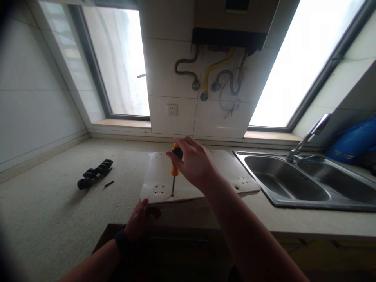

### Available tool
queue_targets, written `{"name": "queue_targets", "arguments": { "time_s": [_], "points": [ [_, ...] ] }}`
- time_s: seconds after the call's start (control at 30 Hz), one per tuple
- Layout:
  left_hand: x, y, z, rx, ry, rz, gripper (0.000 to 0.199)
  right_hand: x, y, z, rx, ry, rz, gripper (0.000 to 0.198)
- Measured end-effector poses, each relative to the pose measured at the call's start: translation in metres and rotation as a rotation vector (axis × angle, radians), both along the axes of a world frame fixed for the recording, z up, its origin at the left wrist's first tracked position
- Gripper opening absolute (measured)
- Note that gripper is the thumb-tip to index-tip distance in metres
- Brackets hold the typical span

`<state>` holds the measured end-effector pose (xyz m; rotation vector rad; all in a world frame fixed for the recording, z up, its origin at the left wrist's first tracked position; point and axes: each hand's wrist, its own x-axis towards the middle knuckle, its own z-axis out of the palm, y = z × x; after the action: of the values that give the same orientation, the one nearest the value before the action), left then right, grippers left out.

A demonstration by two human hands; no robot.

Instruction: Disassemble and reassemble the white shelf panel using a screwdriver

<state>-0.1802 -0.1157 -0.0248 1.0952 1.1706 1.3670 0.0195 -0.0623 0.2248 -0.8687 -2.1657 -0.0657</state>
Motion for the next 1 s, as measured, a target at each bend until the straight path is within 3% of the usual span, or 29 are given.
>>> {"name": "queue_targets", "arguments": {
  "time_s": [0.23,0.47,0.53,0.67,0.77,0.9,1.0],
  "points": [
    [0.000,-0.002,0.002,-0.004,0.019,0.005,0.063,0.005,-0.004,0.012,-0.254,0.028,0.235,0.040],
    [0.001,-0.003,0.005,-0.018,0.016,0.006,0.064,0.005,0.003,0.005,-0.005,0.027,0.011,0.028],
    [0.001,-0.001,0.002,-0.017,-0.004,-0.001,0.064,0.007,0.002,0.008,-0.055,0.026,0.058,0.022],
    [0.000,0.000,0.001,-0.015,-0.015,-0.008,0.066,0.010,0.000,0.014,-0.259,0.065,0.240,0.031],
    [0.001,-0.002,0.004,-0.025,-0.007,0.007,0.065,0.010,0.000,0.014,-0.346,0.089,0.284,0.029],
    [0.003,-0.004,0.009,-0.015,0.013,0.007,0.064,0.010,0.002,0.008,-0.237,0.117,0.164,0.018],
    [0.002,-0.004,0.009,-0.019,0.015,0.008,0.064,0.009,0.004,0.003,-0.177,0.153,0.042,0.026]
  ]
}}
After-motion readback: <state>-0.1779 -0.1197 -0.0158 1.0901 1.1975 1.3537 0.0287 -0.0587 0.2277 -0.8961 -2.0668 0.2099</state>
